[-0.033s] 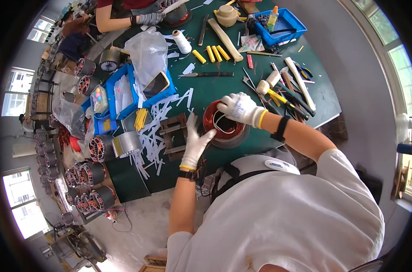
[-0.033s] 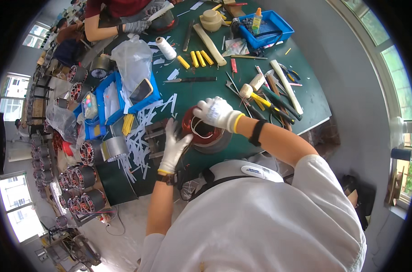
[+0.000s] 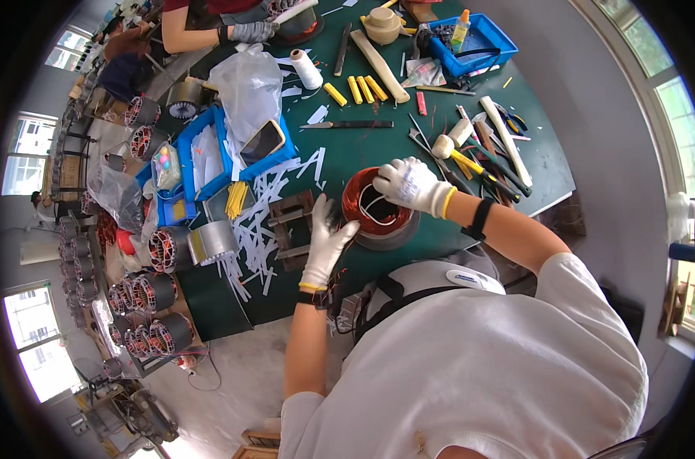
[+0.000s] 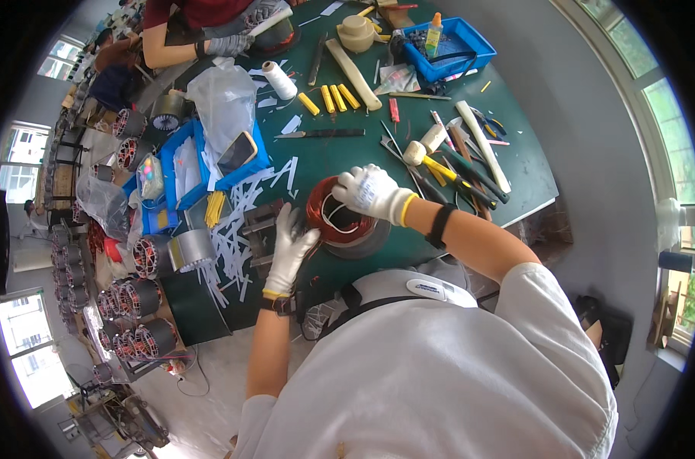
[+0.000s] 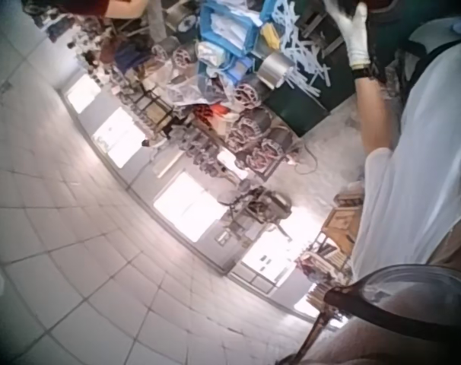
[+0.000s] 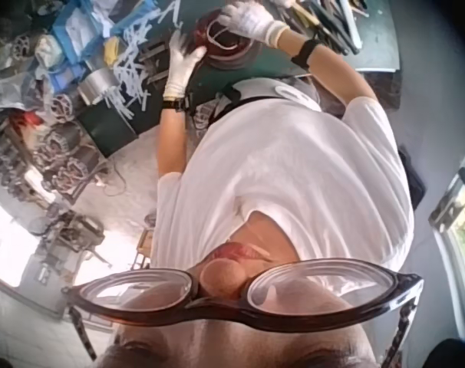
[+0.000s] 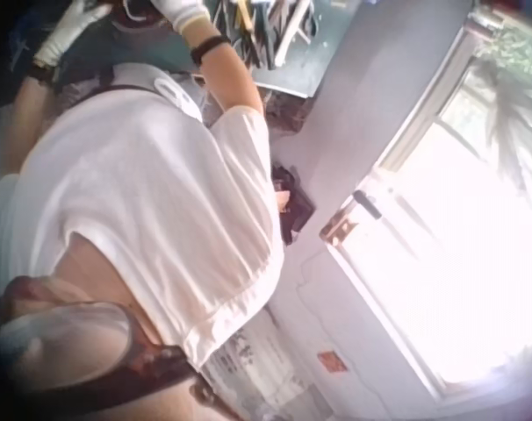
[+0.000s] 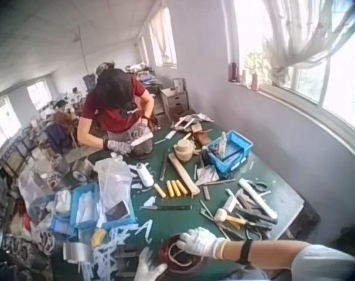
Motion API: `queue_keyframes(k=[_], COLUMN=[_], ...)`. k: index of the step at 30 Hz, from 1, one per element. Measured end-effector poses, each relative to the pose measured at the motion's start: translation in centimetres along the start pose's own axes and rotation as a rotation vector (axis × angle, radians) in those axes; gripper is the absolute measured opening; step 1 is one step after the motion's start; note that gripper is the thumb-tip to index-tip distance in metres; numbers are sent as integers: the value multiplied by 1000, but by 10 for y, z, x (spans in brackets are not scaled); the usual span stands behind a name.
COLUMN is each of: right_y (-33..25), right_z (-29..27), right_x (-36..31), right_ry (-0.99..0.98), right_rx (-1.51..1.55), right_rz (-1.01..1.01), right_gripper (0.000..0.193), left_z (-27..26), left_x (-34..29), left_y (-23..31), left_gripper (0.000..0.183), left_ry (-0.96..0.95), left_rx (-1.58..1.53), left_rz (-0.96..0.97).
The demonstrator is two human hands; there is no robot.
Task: Hammering the coils of an electric motor stator and inserting insulation strips.
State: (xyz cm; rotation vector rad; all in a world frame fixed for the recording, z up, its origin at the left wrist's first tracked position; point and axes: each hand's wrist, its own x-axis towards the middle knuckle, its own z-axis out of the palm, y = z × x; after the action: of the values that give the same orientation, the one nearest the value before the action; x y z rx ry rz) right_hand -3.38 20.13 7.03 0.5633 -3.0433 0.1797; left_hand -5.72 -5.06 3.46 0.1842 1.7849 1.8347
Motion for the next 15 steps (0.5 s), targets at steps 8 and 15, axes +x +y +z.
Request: queue_keyframes(k=[8, 15], right_y=[0, -8], right_z=[9, -18], right_x=[-39, -37], right_ry=[39, -207], right_rx=[570, 535], right_rz=[135, 106], right_gripper=[14, 15], left_z=[-12, 41], left_x=[7, 35], left_y=[20, 15], left_gripper=[23, 26], left_ry=[129, 254], left_rx=[337, 751], left_rz=[163, 252])
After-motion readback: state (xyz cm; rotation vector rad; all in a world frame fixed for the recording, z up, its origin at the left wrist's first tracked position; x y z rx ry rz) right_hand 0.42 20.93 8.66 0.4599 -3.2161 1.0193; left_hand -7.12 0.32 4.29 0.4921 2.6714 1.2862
